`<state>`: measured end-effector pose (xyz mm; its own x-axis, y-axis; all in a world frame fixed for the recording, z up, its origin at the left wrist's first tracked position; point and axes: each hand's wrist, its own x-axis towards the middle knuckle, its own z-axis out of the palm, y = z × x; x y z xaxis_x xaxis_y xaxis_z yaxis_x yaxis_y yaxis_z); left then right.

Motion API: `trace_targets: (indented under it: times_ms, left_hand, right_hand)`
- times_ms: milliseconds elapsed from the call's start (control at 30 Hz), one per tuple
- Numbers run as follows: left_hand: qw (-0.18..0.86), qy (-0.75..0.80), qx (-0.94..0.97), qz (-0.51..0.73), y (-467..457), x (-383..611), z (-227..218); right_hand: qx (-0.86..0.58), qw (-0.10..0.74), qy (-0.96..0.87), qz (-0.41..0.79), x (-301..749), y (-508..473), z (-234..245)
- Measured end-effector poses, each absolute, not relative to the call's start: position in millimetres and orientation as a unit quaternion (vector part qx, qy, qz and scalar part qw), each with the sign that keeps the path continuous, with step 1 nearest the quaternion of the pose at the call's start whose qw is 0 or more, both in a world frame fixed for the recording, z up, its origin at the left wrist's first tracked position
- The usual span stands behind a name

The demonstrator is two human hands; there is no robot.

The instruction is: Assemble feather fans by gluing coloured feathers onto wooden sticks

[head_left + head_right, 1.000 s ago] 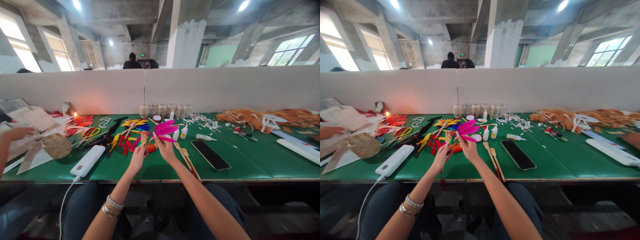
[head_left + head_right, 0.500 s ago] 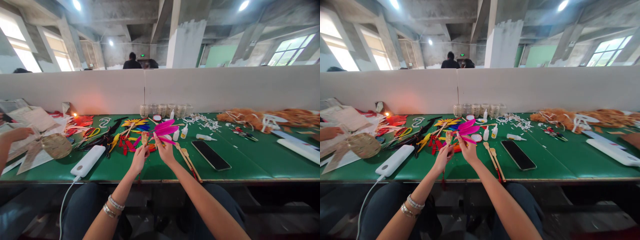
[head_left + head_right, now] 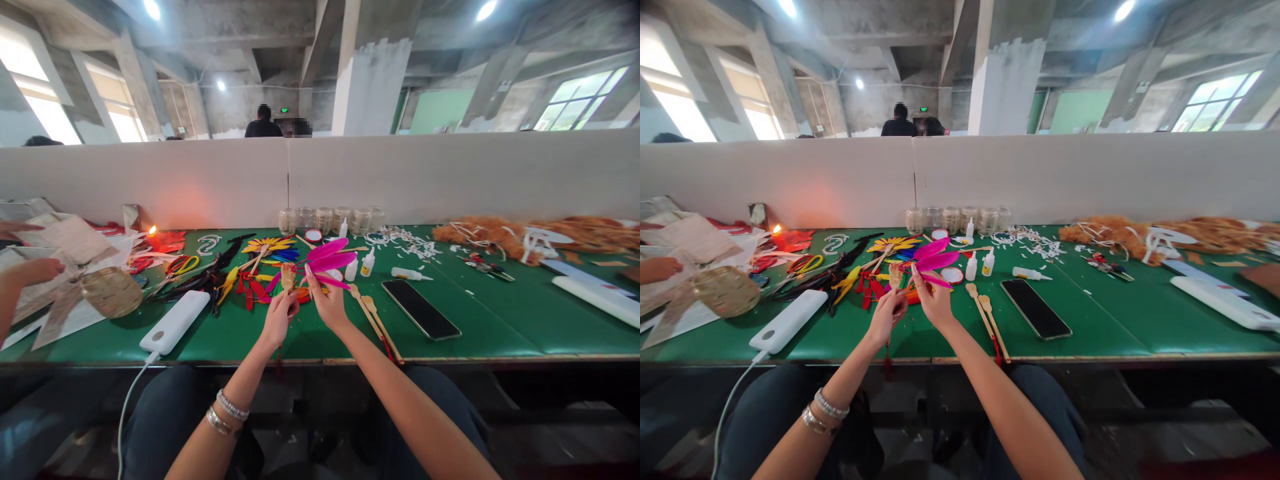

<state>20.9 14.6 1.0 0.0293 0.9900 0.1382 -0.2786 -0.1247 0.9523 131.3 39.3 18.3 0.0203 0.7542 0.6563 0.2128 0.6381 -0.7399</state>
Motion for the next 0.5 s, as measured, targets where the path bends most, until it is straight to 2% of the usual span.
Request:
trace_targets:
  times_ms: [233,500]
  left_hand:
    - [0.54,0.376,0.496,0.566,14.6,21.6,1.6]
    - [0.535,0.368,0.504,0.569,13.7,21.9,1.0]
  right_hand:
    - [-0.359,0.589,-0.683,0.241,138.3,46.0,21.3]
    - [-0.356,0.604,-0.671,0.243,135.3,40.7,24.7]
